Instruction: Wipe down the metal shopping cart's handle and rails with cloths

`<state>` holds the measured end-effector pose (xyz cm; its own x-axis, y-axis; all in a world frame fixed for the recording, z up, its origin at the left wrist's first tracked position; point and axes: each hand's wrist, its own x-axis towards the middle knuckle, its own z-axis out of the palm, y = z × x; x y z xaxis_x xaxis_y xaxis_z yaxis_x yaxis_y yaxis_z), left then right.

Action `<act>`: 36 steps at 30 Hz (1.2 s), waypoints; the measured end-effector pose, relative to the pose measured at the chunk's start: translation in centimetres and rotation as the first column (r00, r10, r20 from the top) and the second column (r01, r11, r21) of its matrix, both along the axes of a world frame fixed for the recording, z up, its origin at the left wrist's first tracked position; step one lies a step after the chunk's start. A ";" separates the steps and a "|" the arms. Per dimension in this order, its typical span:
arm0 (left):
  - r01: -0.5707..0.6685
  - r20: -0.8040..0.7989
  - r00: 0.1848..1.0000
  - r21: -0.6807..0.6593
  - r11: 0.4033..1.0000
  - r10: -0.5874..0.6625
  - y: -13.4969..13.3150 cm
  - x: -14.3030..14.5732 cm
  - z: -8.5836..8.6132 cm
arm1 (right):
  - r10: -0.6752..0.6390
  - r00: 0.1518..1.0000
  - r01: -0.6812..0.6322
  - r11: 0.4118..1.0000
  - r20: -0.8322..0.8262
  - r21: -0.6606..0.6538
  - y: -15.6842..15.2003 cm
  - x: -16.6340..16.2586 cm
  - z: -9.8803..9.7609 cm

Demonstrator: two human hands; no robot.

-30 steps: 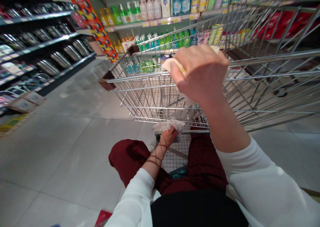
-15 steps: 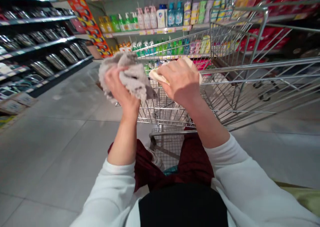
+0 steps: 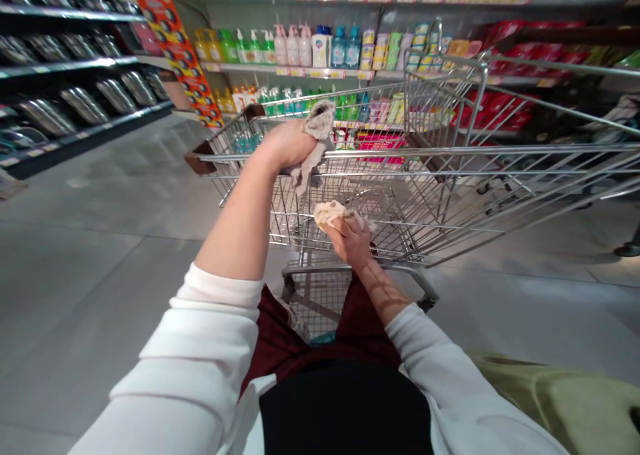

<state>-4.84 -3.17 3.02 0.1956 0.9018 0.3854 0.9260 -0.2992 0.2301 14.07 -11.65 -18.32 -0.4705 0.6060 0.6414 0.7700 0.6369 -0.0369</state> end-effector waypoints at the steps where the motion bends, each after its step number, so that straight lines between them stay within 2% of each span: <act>1: -0.004 0.002 1.000 0.005 1.000 0.004 0.0 0.0 -0.1 | -0.014 1.000 0.014 1.000 -0.008 -0.021 0.0 -0.1 -1.0; 4: -0.005 0.036 0.999 0.037 0.999 0.003 0.2 -0.1 -0.4 | -0.035 0.999 0.034 0.997 -0.012 -0.075 0.0 -0.3 -3.5; 8: -0.051 0.075 0.996 0.035 0.998 0.048 0.1 0.0 -0.6 | 0.046 0.997 -0.037 0.987 0.059 -0.156 -0.1 -0.3 -6.6; 11: -0.080 0.059 0.995 0.014 0.997 0.080 -0.4 0.4 -0.1 | 0.072 0.993 -0.052 0.980 0.095 -0.194 -0.1 -0.6 -8.2; 14: -0.098 0.049 0.994 0.007 0.995 0.097 -0.8 0.7 0.4 | 0.072 0.992 -0.051 0.980 0.102 -0.195 -0.2 -0.6 -8.3; 17: -0.113 0.058 0.992 0.008 0.994 0.112 -0.7 0.7 0.4 | 0.055 0.994 -0.038 0.984 0.093 -0.171 -0.4 0.0 -6.8; 21: -0.165 0.094 0.982 0.007 0.986 0.163 -0.6 0.7 0.1 | -0.148 0.989 0.146 0.986 -0.017 -0.076 -0.7 1.9 -4.2; 24: -0.183 0.125 0.976 0.019 0.983 0.180 -0.9 0.8 0.1 | -0.222 0.973 0.221 0.975 -0.062 -0.013 -0.3 3.2 -3.7; 27: -0.178 0.114 0.979 0.051 0.983 0.171 -1.4 1.0 0.2 | -0.186 0.983 0.185 0.982 -0.008 -0.022 0.2 3.7 -5.2; 33: -0.180 0.106 0.979 0.054 0.982 0.174 -1.6 1.0 0.2 | -0.123 0.990 0.132 0.981 0.074 -0.140 -0.6 2.9 -10.5; 36: -0.172 0.120 0.979 0.042 0.984 0.166 -1.3 0.7 0.2 | -0.108 0.990 0.123 0.978 0.095 -0.167 -1.1 2.5 -11.4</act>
<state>-4.15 -4.50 3.24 -0.0068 0.8963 0.4433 0.9325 -0.1544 0.3265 16.61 -12.76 -29.76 -0.4394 0.7568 0.4840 0.8428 0.5337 -0.0693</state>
